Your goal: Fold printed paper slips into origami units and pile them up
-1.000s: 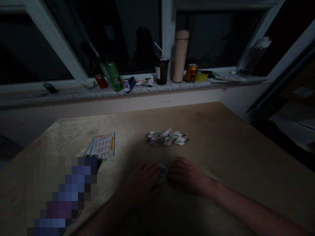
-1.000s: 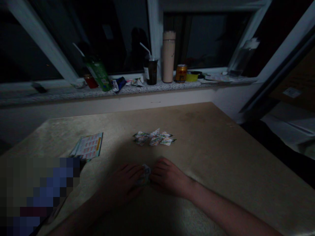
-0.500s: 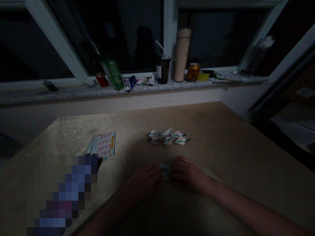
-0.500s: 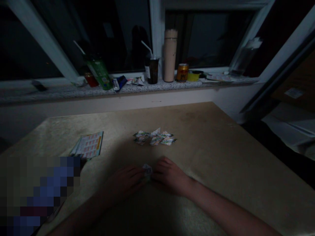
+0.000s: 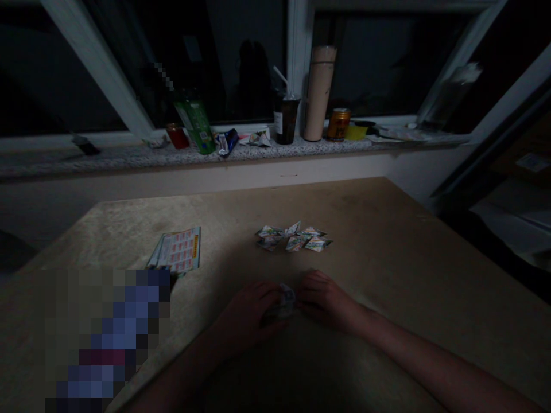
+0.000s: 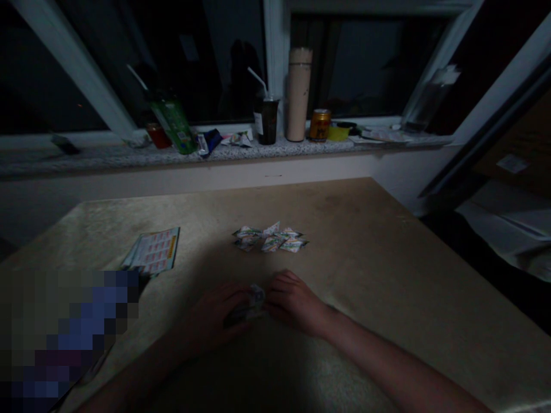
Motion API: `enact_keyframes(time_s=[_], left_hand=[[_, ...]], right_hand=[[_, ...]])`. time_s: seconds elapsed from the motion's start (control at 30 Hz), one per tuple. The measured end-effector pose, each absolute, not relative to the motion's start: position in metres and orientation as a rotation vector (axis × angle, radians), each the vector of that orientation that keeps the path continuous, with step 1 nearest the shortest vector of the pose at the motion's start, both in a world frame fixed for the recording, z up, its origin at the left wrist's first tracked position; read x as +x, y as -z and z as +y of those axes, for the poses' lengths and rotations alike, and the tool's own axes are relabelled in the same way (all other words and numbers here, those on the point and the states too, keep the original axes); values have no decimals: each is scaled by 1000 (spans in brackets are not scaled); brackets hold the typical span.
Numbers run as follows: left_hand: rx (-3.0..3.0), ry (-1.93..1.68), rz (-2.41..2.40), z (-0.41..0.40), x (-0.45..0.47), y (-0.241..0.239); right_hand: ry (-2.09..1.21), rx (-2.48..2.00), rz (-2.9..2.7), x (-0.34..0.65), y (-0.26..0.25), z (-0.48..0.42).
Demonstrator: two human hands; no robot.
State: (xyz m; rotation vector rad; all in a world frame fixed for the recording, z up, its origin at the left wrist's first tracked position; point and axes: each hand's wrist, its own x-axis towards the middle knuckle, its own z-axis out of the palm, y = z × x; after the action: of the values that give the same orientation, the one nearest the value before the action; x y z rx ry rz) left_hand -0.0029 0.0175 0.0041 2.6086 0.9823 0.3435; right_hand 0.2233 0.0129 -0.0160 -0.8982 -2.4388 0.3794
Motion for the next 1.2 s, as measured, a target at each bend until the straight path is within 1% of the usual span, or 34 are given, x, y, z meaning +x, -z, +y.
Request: enact_keyframes(time_s=[0.27, 0.6, 0.67, 0.83, 0.9, 1.07, 1.2], left_hand=[[2526, -357, 1087, 22, 5, -3], [2501, -382, 1064, 27, 5, 1], [2500, -398, 1071, 26, 6, 0], [2439, -457, 1069, 23, 5, -2], [2366, -498, 1068, 23, 4, -2], [2020, -662, 1070, 22, 6, -3], [1745, -619, 1062, 16, 10, -6]], right_hand=[[-445, -957, -2397, 218, 17, 14], [-456, -1057, -2373, 218, 21, 14], [-513, -1059, -2299, 217, 24, 14], [-785, -1005, -2003, 214, 22, 13], [-829, -983, -1917, 214, 19, 13], [-819, -998, -1762, 212, 12, 8], [-825, -981, -1648, 210, 7, 2]])
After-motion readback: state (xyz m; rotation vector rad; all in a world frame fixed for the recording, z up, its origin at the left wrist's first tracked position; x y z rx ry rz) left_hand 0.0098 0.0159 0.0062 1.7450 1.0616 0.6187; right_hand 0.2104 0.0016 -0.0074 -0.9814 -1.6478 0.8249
